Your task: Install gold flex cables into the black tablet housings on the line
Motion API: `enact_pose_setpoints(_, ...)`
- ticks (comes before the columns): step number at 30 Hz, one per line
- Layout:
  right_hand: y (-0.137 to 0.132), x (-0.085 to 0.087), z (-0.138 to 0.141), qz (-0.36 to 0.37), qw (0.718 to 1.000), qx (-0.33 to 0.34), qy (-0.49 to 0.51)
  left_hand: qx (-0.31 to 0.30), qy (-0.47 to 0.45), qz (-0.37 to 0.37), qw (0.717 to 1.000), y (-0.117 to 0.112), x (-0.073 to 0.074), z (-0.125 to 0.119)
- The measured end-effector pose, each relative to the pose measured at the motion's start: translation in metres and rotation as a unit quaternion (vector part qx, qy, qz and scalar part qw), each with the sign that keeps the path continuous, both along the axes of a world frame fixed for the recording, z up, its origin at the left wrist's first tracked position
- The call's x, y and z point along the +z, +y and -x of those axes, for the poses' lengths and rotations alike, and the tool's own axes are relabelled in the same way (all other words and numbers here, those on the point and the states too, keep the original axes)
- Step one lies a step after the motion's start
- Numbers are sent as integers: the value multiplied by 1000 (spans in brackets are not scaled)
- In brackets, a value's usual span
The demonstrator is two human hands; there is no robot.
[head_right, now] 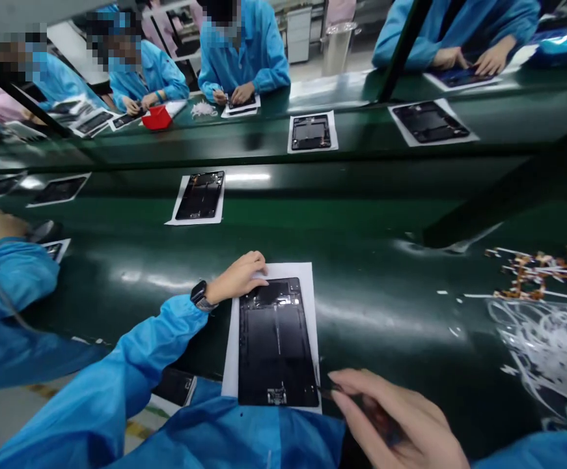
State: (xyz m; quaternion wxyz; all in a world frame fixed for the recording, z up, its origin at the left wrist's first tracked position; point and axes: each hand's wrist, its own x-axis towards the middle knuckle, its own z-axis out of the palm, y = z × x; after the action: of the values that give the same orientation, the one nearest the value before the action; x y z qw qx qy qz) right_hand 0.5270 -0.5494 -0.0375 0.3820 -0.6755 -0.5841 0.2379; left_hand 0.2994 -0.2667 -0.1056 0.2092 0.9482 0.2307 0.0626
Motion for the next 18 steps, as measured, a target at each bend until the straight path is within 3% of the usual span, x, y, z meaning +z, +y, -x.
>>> enact_pose_setpoints(5, 73, 29, 24, 70, 991, 108, 47, -1, -53, 37, 998, 10, -15, -9)
enact_pose_setpoints(8, 109, 34, 37, 109, 981, 146, 66, 4, -92, 52, 994, 15, -9, -11)
enact_pose_setpoints(10, 128, 35, 43, 121, 977, 161, 70, 37, -164, 104, 980, 11, 1, -4)
enact_pose_setpoints(13, 156, 33, 48, 132, 973, 173, 76, 51, -264, 297, 916, -13, 21, 13)
enact_pose_setpoints(15, 176, 29, 48, 139, 969, 183, 91, 39, -257, 387, 885, -37, 30, 25)
enact_pose_setpoints(16, 186, 25, 48, 145, 967, 187, 93, 51, -240, 383, 890, -50, 32, 30)
enact_pose_setpoints(18, 205, 13, 49, 156, 966, 193, 71, 117, -206, 274, 932, -71, 30, 38)
